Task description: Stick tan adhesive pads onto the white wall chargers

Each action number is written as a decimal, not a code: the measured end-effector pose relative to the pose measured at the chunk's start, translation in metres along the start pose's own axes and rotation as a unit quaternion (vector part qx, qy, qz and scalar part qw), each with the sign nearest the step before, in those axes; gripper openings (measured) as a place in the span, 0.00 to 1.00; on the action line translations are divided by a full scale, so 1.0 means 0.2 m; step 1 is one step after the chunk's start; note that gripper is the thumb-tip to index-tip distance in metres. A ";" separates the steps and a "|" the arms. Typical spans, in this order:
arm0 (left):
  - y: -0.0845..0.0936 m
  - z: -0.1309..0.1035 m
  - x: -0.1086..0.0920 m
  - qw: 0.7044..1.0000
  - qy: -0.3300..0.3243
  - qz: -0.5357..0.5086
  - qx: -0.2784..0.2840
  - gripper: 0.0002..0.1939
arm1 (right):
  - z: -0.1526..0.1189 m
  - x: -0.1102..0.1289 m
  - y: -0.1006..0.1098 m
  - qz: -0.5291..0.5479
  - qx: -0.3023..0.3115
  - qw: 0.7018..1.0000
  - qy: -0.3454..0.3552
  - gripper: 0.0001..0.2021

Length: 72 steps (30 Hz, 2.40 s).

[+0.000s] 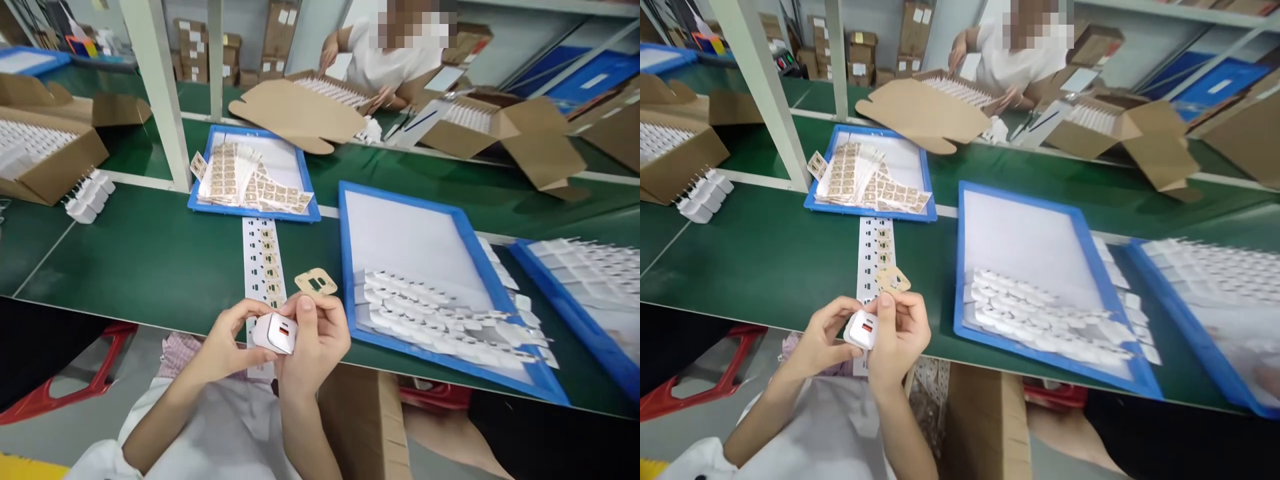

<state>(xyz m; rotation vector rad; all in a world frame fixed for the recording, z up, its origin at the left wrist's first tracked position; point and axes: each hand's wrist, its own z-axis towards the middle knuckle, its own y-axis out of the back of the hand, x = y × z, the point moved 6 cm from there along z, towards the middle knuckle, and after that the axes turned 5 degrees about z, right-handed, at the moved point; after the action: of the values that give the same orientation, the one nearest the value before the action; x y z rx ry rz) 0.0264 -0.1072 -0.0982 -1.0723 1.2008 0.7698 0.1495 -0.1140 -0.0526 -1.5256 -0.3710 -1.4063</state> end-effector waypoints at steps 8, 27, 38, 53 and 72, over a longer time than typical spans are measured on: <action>-0.03 -0.07 -0.10 0.979 -0.137 0.113 0.099 0.20 | -0.03 0.03 0.04 -0.021 -0.023 0.997 0.069 0.11; 0.00 -0.05 -0.17 0.974 -0.204 0.054 0.086 0.24 | -0.20 0.09 0.14 -0.047 0.155 0.978 -0.133 0.09; 0.01 -0.07 -0.21 0.976 -0.186 0.082 0.082 0.22 | -0.30 0.04 0.11 -0.054 0.211 0.949 -0.228 0.09; 0.00 -0.07 -0.22 0.967 -0.203 0.140 0.069 0.21 | -0.29 0.04 0.11 -0.035 0.234 0.943 -0.235 0.07; 0.00 -0.07 -0.22 0.971 -0.186 0.139 0.063 0.21 | -0.28 0.03 0.10 -0.033 0.234 0.942 -0.237 0.07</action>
<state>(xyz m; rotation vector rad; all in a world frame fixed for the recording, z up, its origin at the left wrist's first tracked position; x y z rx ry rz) 0.0115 -0.1170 -0.0561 -0.6240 1.0688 1.0453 0.1344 -0.1714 -0.0657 -1.4386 -0.9846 -0.8922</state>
